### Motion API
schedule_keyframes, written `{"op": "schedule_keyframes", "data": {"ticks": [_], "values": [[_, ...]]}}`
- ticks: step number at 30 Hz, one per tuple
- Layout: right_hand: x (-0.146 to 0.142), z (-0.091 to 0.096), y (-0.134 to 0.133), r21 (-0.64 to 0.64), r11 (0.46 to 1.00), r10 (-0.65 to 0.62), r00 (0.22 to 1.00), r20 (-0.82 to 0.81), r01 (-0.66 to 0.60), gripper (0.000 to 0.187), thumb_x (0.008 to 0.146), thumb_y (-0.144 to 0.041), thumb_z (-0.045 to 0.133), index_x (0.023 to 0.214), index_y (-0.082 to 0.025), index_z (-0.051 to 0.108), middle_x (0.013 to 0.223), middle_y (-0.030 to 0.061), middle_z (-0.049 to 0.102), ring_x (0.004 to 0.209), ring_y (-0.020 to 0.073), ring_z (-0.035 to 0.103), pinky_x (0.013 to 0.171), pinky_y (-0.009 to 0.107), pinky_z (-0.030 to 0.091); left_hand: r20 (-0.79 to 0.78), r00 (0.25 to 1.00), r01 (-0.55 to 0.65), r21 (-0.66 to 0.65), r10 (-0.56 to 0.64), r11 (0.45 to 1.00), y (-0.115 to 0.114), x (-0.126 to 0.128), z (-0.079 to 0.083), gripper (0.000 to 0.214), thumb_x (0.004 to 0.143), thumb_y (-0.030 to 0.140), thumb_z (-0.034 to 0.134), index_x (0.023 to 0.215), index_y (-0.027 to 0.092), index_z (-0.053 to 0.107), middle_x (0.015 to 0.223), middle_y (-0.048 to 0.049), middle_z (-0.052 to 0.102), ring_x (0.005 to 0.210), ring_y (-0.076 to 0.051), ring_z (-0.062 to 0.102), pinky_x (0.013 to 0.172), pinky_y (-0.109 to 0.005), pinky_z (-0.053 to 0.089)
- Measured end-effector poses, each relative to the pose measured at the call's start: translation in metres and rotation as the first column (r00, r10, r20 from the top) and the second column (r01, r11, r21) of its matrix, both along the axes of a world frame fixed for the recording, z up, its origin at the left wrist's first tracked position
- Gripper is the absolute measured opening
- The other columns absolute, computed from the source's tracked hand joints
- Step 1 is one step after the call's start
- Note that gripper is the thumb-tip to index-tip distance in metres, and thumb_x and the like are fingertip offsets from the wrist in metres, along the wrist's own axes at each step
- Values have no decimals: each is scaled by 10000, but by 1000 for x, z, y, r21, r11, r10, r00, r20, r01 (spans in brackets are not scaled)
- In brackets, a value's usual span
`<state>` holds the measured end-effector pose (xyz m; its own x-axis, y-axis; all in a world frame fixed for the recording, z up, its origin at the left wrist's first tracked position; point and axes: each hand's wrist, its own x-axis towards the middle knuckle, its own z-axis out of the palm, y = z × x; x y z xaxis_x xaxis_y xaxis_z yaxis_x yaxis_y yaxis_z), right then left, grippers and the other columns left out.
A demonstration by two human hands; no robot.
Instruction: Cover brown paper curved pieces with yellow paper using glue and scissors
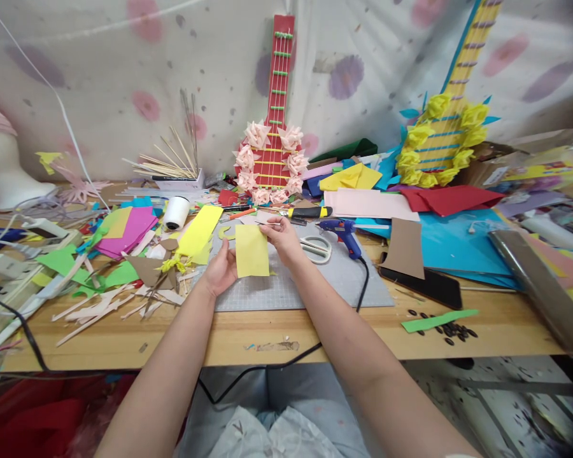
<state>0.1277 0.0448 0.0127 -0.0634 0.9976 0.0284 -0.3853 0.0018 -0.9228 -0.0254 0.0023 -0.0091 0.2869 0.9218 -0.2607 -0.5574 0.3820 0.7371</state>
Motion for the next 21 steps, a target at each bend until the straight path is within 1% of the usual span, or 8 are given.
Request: {"op": "schedule_keyframes", "data": {"ticks": [2,3,6,9,11,13,18,21], "values": [[1,0,0,14,999,-33,999,21,32,451,504,-315,732,821,-209,429,700,-40,562,675,101,550,679,265,430,-12,999,-33,9,33,999,-1,1,2,547,749,608,457,899,121,657,931,-133,679,1006,-290,581,830,-385,471],[1,-1,0,25,998,-52,998,39,51,443,514,-316,724,825,-210,427,702,-40,559,679,102,548,679,264,427,-43,996,-78,40,80,996,-1,3,3,534,728,606,490,880,122,658,910,-129,681,997,-288,583,821,-376,472],[1,-1,-1,67,992,-115,989,97,109,417,537,-319,705,826,-214,423,699,-43,543,686,106,539,687,265,421,-205,935,-244,218,288,945,-4,10,3,380,620,446,695,838,138,659,846,-83,686,927,-251,603,784,-320,466],[0,1,-3,102,986,-144,984,108,133,412,552,-322,702,829,-217,416,704,-39,538,700,112,538,703,272,423,-340,842,-308,333,418,891,-6,17,2,327,528,315,775,782,142,665,768,-43,681,778,-197,609,697,-274,451],[-2,2,-5,118,986,-132,986,103,120,415,575,-340,695,851,-218,411,721,-31,548,716,116,544,714,276,426,-373,812,-328,344,448,880,-6,20,0,314,508,318,780,737,137,663,705,-29,667,675,-165,587,635,-259,437],[-3,1,-6,116,989,-102,988,118,88,444,577,-359,699,883,-220,408,753,-26,558,734,117,553,720,277,429,-365,809,-344,341,460,875,-6,20,0,324,486,320,787,717,133,658,663,-18,651,620,-146,568,607,-254,428],[-10,-6,-9,49,995,73,982,173,-83,617,456,-318,770,929,-231,384,748,-36,583,687,135,571,631,275,441,-339,816,-360,337,469,870,-6,18,1,383,458,347,791,737,127,650,639,-2,636,602,-125,560,606,-247,432],[-11,-7,-9,23,996,79,985,156,-83,588,469,-310,757,920,-231,388,699,-50,585,640,134,569,590,266,433,-359,807,-358,331,468,873,-6,18,1,385,443,358,793,704,120,640,632,0,630,579,-107,541,581,-231,426]]}}
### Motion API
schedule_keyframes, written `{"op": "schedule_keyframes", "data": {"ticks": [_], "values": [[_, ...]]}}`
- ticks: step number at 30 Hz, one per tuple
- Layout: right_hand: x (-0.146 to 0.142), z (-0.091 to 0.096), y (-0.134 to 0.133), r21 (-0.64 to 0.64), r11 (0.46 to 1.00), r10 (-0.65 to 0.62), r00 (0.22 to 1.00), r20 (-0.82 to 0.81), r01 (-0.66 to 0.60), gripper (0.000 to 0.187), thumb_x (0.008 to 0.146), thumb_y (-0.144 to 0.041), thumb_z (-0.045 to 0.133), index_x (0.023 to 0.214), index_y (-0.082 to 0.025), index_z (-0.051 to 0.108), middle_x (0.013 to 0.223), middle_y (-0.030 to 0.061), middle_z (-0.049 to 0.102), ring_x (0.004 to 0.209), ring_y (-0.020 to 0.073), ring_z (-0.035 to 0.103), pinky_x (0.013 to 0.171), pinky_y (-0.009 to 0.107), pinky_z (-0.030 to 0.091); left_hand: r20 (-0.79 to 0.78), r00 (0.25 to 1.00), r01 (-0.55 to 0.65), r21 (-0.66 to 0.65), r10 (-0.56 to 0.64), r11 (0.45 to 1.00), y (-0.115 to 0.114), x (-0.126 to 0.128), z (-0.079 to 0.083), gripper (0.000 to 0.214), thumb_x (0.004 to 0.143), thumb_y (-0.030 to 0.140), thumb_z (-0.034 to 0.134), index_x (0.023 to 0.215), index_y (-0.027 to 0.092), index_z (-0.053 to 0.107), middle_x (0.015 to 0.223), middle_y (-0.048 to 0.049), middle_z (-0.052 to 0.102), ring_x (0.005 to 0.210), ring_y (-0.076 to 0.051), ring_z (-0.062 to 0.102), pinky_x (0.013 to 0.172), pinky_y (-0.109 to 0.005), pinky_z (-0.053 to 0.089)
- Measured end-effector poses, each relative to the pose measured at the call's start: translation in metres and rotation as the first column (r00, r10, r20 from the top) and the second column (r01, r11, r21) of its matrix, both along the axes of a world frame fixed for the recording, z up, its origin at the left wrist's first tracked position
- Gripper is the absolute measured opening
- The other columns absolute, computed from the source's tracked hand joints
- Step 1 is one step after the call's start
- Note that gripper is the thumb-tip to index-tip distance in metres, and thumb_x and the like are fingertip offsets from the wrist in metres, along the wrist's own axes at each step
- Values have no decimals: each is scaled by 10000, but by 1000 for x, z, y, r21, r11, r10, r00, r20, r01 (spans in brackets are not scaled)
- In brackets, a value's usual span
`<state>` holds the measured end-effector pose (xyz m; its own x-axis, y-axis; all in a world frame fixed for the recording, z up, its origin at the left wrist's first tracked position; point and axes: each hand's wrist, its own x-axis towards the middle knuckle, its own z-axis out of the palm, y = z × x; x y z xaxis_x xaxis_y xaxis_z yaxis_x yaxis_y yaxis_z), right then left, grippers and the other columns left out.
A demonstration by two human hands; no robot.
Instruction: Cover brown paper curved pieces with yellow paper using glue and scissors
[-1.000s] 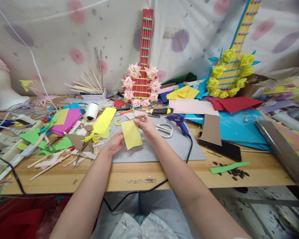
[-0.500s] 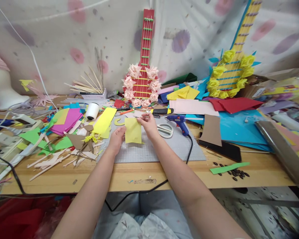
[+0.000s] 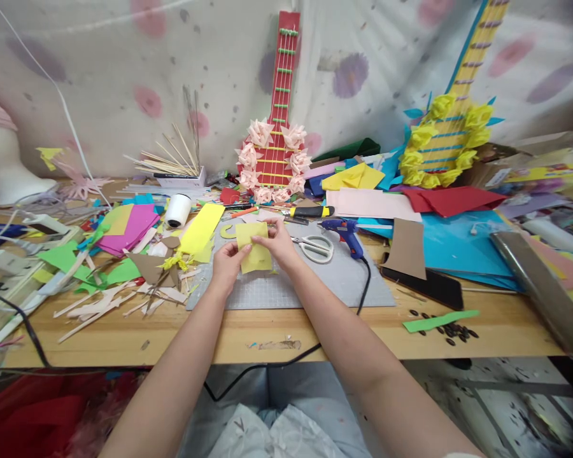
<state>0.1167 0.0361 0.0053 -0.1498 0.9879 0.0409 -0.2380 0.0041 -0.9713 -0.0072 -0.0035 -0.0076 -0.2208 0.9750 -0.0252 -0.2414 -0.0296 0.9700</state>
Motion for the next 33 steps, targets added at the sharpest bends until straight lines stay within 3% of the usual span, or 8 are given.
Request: {"op": "schedule_keyframes", "data": {"ticks": [5,14,20,27,33], "values": [[7,2,3,9,997,-74,996,-40,74,466,539,-319,712,887,-211,422,651,-67,561,616,106,551,602,247,414,-31,999,26,-12,-26,1000,1,0,-2,385,421,348,801,680,120,632,632,0,631,572,-102,531,567,-224,422],[13,-1,11,24,991,-130,987,-94,133,423,579,-334,695,867,-197,417,617,-78,543,595,83,533,599,228,401,-53,989,134,-76,-138,988,0,-6,-3,401,408,365,805,664,114,625,615,-16,637,551,-112,538,547,-230,419],[11,-2,8,43,986,-155,985,-74,158,414,573,-330,692,848,-202,410,591,-84,534,576,84,521,585,225,384,-18,983,180,-135,-184,974,1,-2,8,443,464,383,773,810,128,666,763,-56,681,632,-170,600,566,-267,455],[9,1,3,-3,996,-90,995,-47,90,420,573,-348,693,862,-206,422,606,-75,545,574,93,520,585,234,384,-144,988,37,-167,-61,985,8,11,22,478,393,343,800,799,121,681,810,-94,695,729,-226,635,630,-296,495],[19,14,3,-27,998,-55,997,-60,53,368,557,-233,684,820,-200,428,562,-93,514,553,82,499,593,230,385,-236,968,45,-173,-86,984,7,19,38,486,391,364,799,795,118,684,782,-89,695,721,-231,639,634,-301,500]]}}
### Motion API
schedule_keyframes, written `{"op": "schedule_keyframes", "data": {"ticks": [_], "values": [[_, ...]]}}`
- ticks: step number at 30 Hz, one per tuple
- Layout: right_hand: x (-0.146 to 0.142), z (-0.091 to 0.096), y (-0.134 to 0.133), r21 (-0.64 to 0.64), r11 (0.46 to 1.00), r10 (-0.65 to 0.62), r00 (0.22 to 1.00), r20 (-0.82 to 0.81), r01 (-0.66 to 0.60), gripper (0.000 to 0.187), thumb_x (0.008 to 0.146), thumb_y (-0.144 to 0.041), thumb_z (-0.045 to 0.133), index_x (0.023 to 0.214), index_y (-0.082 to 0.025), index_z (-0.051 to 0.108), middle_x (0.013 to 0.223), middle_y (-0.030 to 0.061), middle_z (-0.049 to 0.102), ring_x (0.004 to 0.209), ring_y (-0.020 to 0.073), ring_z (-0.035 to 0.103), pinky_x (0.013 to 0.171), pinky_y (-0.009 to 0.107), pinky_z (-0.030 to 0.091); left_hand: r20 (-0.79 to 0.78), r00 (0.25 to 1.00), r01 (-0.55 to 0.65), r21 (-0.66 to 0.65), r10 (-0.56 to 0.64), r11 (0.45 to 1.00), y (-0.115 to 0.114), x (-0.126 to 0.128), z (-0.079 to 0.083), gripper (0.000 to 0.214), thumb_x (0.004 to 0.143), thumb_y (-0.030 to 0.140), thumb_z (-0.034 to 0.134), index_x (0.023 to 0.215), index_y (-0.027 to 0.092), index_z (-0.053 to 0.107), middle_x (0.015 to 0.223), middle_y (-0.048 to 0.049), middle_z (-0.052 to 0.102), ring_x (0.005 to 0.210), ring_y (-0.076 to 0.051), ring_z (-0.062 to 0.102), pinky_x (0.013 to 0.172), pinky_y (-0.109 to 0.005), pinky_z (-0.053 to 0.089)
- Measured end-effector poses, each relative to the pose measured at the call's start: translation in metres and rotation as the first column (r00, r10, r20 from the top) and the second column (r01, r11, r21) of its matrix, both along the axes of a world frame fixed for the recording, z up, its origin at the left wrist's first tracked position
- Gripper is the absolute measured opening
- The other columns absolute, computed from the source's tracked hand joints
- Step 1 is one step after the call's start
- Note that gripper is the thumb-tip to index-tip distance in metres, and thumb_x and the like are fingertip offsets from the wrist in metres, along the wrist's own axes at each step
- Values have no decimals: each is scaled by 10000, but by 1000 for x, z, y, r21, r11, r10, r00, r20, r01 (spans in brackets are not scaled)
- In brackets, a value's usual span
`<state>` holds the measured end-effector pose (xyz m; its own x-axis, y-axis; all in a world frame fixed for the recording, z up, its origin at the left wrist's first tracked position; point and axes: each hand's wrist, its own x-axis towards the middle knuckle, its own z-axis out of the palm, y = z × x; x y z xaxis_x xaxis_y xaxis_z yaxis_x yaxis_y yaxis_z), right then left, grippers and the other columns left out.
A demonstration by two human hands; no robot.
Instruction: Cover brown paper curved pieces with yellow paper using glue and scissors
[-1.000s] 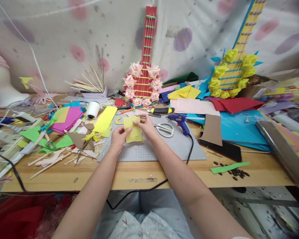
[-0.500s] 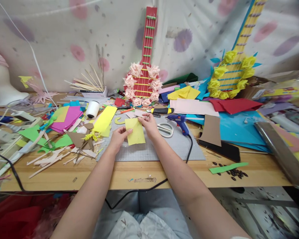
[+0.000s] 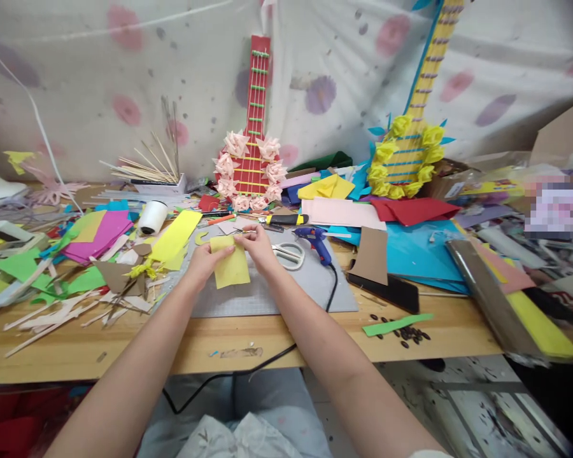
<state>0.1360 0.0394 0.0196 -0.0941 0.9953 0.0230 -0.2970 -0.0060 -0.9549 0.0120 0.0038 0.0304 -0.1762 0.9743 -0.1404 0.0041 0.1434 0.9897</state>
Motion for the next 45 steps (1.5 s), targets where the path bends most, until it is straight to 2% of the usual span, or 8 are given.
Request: {"op": "schedule_keyframes", "data": {"ticks": [10,15,23,28,32,36,40,45], "values": [[9,5,2,5,985,170,980,-107,-170,381,568,-264,709,842,-209,450,591,-86,521,542,83,500,574,228,395,-140,989,-43,18,45,999,-7,11,17,499,429,380,779,860,147,682,876,-78,692,810,-252,634,638,-297,509],[12,9,1,21,990,143,988,-54,-142,341,574,-260,710,788,-214,448,546,-95,490,514,81,483,545,223,392,-195,974,-130,-69,114,989,-9,11,19,384,418,360,793,742,185,684,794,-60,692,723,-237,630,572,-298,499],[2,8,-8,38,987,159,987,-34,-158,355,563,-241,713,792,-218,443,572,-91,514,532,85,493,553,223,387,-184,976,-132,-71,118,989,-26,4,20,379,386,287,799,736,214,675,785,-28,685,697,-202,622,539,-264,493],[-9,8,-7,40,989,148,988,-51,-146,386,534,-283,738,761,-213,435,532,-101,476,511,81,468,530,212,369,-166,980,-127,-114,108,985,-33,-2,24,344,466,301,781,777,210,664,769,11,683,715,-170,609,590,-256,483],[-14,7,-4,67,983,175,984,-33,-172,440,508,-365,756,769,-214,435,535,-100,479,498,80,459,514,212,365,-129,985,-127,-106,113,986,-33,-10,20,385,452,286,792,802,189,662,776,5,692,736,-178,612,611,-248,477],[-16,8,1,58,995,81,996,-40,-79,422,536,-370,737,771,-213,424,536,-102,475,505,75,468,530,211,388,-50,995,-96,-146,90,984,-32,-19,11,362,441,304,791,739,148,656,719,-40,688,680,-194,622,592,-268,486],[-17,10,-2,-51,989,136,988,-68,-139,414,587,-411,695,815,-212,412,626,-70,536,554,82,533,568,231,435,-35,992,-119,4,119,993,-29,-26,-1,373,414,309,790,726,143,669,691,-48,677,664,-186,627,613,-267,485],[-23,0,-8,-34,981,190,982,-4,-190,498,498,-390,743,846,-216,432,667,-56,576,573,101,552,529,223,420,17,997,-75,-5,75,997,-21,-28,-13,408,405,339,792,725,117,673,659,-59,670,628,-202,623,613,-299,483]]}}
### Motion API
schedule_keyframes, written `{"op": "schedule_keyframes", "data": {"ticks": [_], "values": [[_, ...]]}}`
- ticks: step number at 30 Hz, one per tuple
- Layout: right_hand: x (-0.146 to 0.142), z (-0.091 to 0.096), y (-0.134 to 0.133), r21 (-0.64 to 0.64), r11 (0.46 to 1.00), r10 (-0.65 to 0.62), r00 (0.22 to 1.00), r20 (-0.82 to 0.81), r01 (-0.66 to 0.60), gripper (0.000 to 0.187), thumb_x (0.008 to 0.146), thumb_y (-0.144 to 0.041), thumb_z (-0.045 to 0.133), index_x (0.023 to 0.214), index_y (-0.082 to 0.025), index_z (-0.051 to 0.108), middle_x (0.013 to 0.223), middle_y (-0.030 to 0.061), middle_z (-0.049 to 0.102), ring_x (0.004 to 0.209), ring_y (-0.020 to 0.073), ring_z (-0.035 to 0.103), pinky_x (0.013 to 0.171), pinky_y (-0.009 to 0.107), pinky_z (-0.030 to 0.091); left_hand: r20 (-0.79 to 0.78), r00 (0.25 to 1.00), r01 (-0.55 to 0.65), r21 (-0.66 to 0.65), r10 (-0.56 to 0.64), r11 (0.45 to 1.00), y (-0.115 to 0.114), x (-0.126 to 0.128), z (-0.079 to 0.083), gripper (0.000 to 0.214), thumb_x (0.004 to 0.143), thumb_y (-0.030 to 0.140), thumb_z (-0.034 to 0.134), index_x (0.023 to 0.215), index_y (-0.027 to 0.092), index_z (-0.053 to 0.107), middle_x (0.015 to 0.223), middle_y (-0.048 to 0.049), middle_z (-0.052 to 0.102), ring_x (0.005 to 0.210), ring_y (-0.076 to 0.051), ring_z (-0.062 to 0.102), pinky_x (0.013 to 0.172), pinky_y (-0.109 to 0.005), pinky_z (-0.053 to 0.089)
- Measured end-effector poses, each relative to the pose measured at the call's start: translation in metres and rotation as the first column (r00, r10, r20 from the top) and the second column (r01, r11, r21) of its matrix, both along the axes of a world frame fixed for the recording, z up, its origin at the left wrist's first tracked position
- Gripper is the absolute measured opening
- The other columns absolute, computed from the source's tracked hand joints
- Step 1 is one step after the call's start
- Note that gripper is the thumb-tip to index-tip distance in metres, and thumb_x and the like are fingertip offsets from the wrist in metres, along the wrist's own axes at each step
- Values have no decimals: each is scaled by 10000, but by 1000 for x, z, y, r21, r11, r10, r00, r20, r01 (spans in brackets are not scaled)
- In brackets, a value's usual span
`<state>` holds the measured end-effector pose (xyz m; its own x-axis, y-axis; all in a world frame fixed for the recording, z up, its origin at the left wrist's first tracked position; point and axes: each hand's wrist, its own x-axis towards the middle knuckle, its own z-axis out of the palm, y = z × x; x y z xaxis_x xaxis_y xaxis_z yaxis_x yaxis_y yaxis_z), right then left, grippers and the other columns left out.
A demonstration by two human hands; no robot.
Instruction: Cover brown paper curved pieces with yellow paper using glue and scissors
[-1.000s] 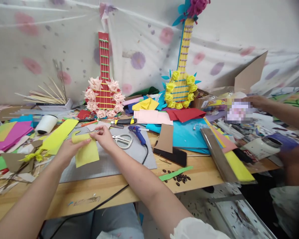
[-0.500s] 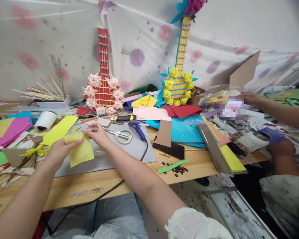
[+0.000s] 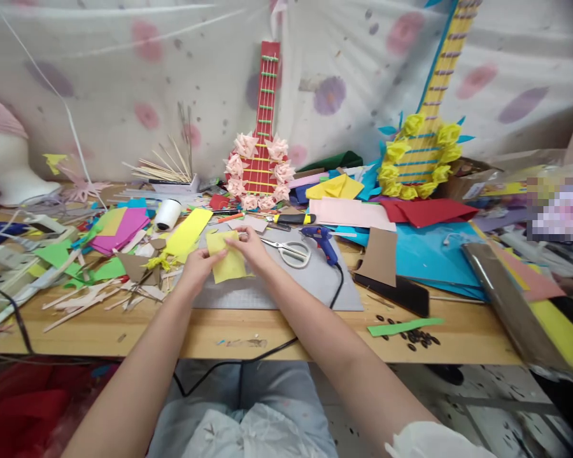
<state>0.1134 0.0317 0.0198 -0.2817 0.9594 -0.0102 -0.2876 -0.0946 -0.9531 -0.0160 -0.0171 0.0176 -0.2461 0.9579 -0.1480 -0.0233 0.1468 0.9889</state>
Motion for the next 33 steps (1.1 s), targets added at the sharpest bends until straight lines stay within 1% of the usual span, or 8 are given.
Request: {"op": "schedule_keyframes", "data": {"ticks": [3,6,8,12,19,21,26,33], "values": [[-2,-6,4,20,996,-84,996,-5,84,522,459,-341,754,838,-221,414,626,-72,566,546,102,545,520,224,421,61,996,64,-25,-62,998,2,0,-1,409,411,349,795,730,126,673,659,-49,665,610,-183,612,615,-296,478],[-1,-8,9,30,987,-156,987,-35,157,515,476,-346,742,839,-222,398,629,-69,575,554,103,557,536,231,436,54,996,73,-16,-72,997,4,1,0,387,377,363,807,632,124,642,596,-27,635,543,-143,568,551,-255,445],[1,-9,11,16,990,-136,990,-37,137,538,474,-356,747,860,-224,397,664,-54,596,578,114,579,551,247,452,35,998,50,34,-51,998,7,2,-1,388,369,382,807,585,125,613,558,-12,611,511,-120,532,511,-229,410],[2,-14,13,1,996,-86,996,6,86,568,448,-355,763,865,-221,403,703,-33,624,586,134,597,544,271,467,57,997,43,81,-47,996,15,7,-7,418,414,426,785,654,123,626,573,-8,607,530,-114,525,513,-219,398],[7,-22,24,-2,981,-193,981,-35,193,465,520,-418,710,822,-210,424,706,-25,619,618,128,605,584,271,481,150,987,37,75,-48,997,16,10,-22,404,401,396,792,639,124,612,639,-15,625,593,-129,566,597,-264,457],[8,-22,24,13,981,-191,981,-24,192,462,542,-437,696,836,-210,422,711,-21,618,626,127,604,586,268,479,126,992,22,74,-32,997,15,11,-24,398,403,401,790,622,123,607,615,-9,619,565,-119,555,596,-265,458],[7,-24,21,116,976,-195,976,101,183,591,443,-327,777,888,-219,403,758,-28,610,670,133,602,585,258,475,121,993,7,84,-17,996,13,14,-24,405,383,407,796,594,127,593,557,13,590,521,-100,522,556,-246,447],[17,-22,32,-7,936,-351,936,-34,351,464,603,-421,673,895,-211,381,672,-33,595,583,102,584,573,239,468,112,993,22,70,-30,997,12,11,-25,407,378,401,801,589,119,597,570,-2,606,527,-102,522,537,-242,450]]}}
